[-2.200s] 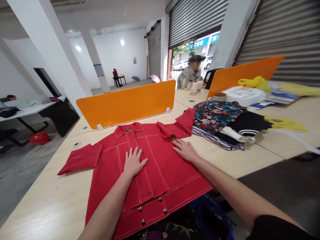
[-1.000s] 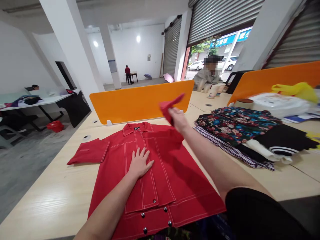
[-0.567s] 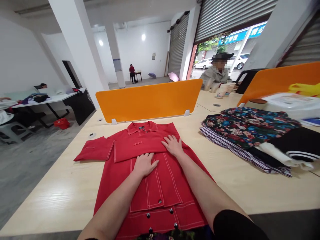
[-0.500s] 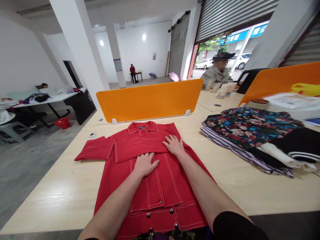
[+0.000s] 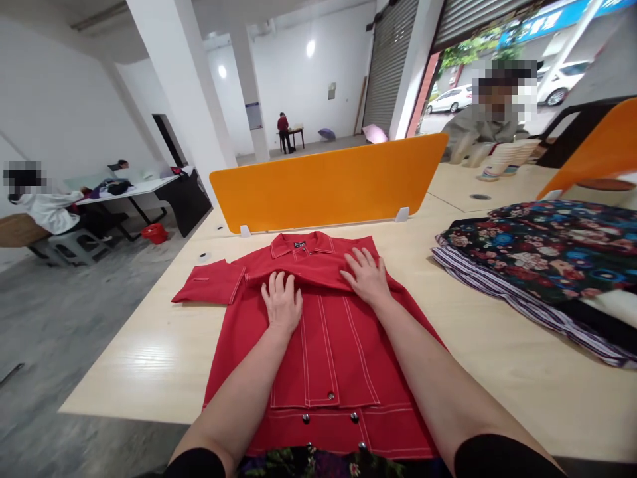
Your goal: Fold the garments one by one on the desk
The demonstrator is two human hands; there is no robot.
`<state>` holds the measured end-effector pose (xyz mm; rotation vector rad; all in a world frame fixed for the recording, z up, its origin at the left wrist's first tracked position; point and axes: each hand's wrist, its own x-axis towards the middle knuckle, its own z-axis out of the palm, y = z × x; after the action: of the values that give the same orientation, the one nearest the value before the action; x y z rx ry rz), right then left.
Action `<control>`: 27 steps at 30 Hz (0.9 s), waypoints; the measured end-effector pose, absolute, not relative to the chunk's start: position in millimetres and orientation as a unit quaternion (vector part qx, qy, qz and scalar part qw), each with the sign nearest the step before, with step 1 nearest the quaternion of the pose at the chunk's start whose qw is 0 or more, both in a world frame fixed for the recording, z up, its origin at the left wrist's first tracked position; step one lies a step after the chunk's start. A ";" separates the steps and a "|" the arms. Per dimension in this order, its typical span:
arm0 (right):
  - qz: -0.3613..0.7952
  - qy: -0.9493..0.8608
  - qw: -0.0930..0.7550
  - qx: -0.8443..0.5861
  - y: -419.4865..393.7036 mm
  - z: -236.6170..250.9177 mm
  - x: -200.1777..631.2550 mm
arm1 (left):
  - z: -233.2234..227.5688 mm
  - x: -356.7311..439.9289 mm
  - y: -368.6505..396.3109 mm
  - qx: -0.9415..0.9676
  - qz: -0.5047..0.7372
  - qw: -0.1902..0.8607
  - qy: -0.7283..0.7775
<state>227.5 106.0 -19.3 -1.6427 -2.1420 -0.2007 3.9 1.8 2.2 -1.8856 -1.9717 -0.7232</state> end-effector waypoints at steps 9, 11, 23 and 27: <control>0.040 -0.804 0.164 -0.570 109.1 -21.9 221.7 | 14.8 -2.6 -2.3 -0.704 -0.240 0.123 -0.657; 0.021 -0.798 0.209 -0.564 106.4 -16.9 219.1 | 12.0 -5.3 1.7 -0.711 -0.197 0.104 -0.667; 0.062 -0.821 0.077 -0.562 103.9 -26.8 204.0 | 8.3 -27.4 15.6 -0.665 -0.097 -0.048 -0.739; 0.063 -0.824 0.088 -0.557 105.5 -27.6 205.8 | 27.2 -69.2 11.3 -0.623 -0.101 0.064 -0.773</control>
<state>205.8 105.5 -27.6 -1.6567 -2.4520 0.1880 -69.2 11.3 27.2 -1.8801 -2.3349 -0.3048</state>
